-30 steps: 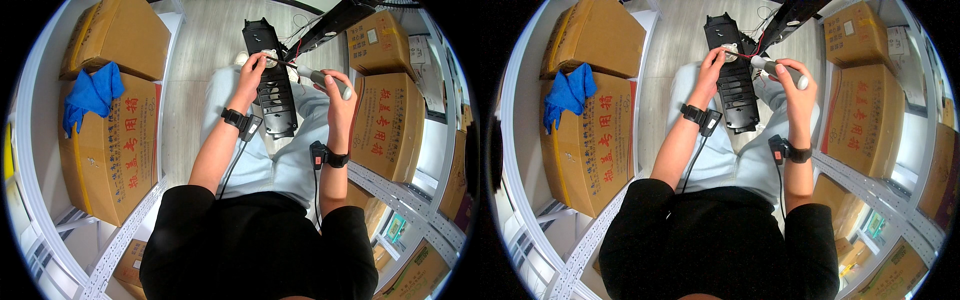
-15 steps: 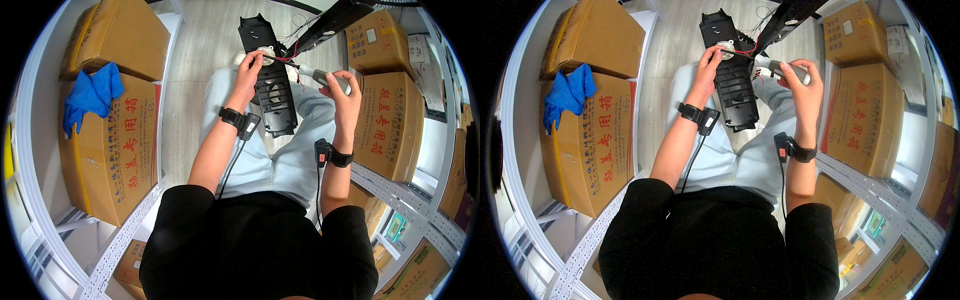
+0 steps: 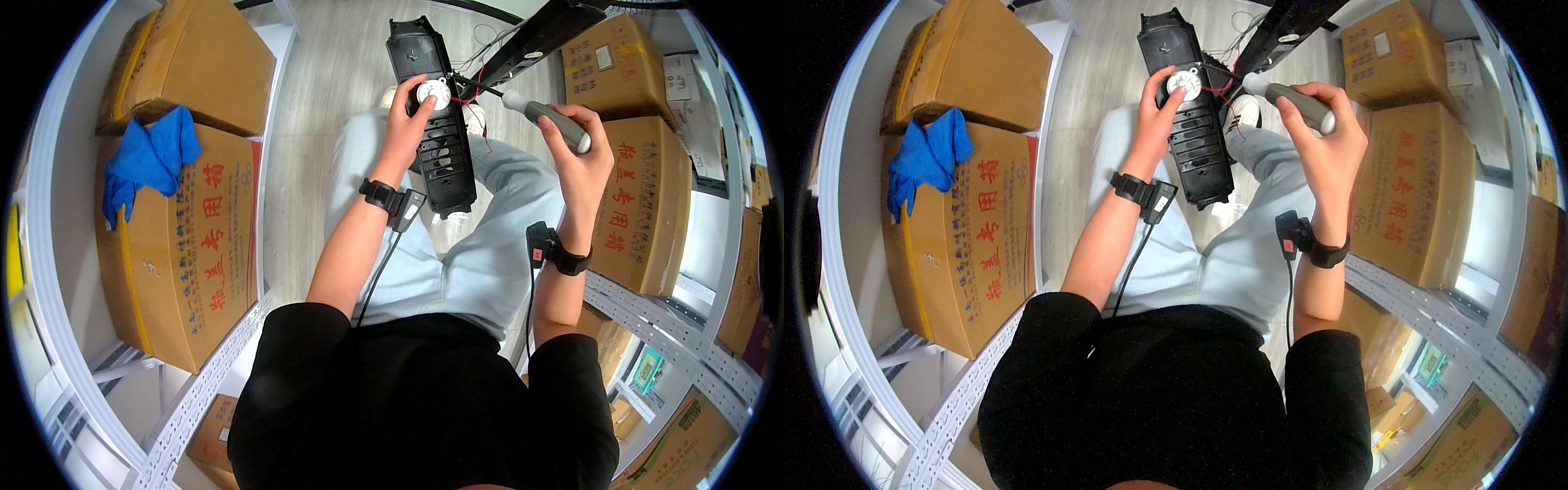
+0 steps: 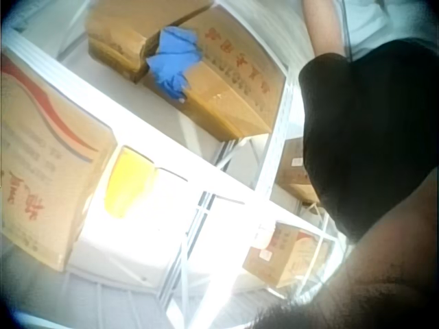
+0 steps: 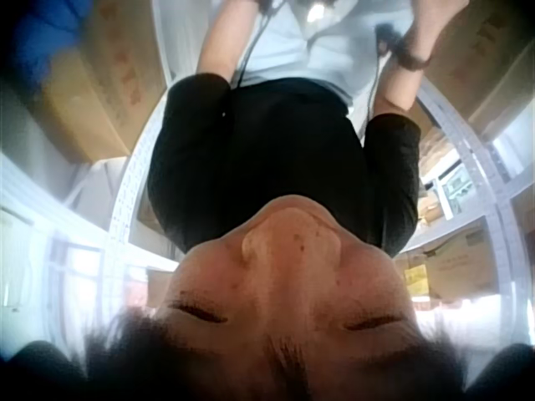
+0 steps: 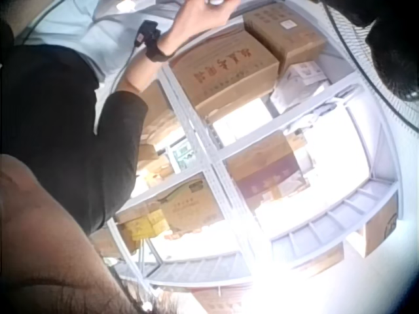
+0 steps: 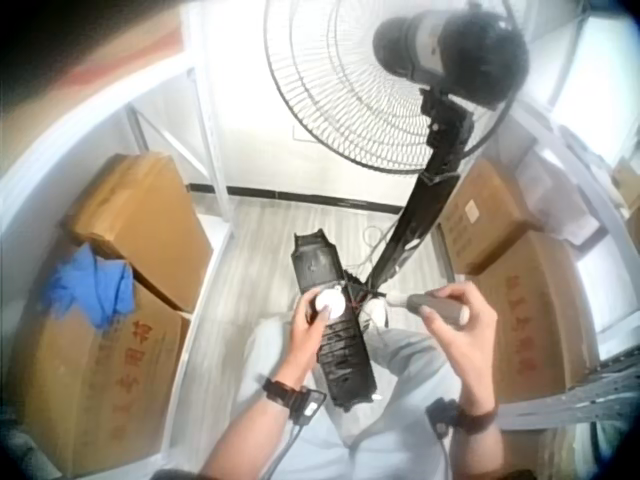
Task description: The person sits on the floor and uses a screwdriver to remove and reinsert screws on a black electronic device with exposed wires. They repeatedly adjust the device and its internal components while seated.
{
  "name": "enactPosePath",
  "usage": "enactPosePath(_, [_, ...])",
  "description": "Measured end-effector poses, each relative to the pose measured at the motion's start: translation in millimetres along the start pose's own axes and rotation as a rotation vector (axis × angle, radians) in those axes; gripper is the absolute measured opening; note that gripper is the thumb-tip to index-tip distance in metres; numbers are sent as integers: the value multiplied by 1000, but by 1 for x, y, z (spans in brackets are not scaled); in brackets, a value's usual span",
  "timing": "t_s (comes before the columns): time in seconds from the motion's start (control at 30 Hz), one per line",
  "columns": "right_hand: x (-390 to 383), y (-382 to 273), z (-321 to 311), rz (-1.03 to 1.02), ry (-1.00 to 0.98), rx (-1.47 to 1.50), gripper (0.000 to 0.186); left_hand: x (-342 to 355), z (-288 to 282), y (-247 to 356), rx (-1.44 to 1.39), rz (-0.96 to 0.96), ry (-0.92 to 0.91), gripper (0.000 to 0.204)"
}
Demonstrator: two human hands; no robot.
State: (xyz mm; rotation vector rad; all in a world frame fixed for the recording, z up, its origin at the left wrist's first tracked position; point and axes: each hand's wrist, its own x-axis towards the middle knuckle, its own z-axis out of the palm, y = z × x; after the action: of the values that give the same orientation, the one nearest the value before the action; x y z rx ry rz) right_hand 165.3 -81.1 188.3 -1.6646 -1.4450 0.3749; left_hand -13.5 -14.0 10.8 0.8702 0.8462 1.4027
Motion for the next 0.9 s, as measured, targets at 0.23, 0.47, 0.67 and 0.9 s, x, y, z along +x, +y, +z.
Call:
enactPosePath(0.23, [8,-19,8,-139,-87,-110,25,-1,1,1,69,47,2,38])
enactPosePath(0.47, [12,-22,17,-214,-96,-167,24,-1,0,-3,115,65,16,30])
enactPosePath(0.67, [20,-23,23,-310,-126,-211,24,0,0,-3,188,98,3,30])
enactPosePath(0.9, [37,-39,31,-360,-175,-342,31,0,-3,-10,250,128,26,29])
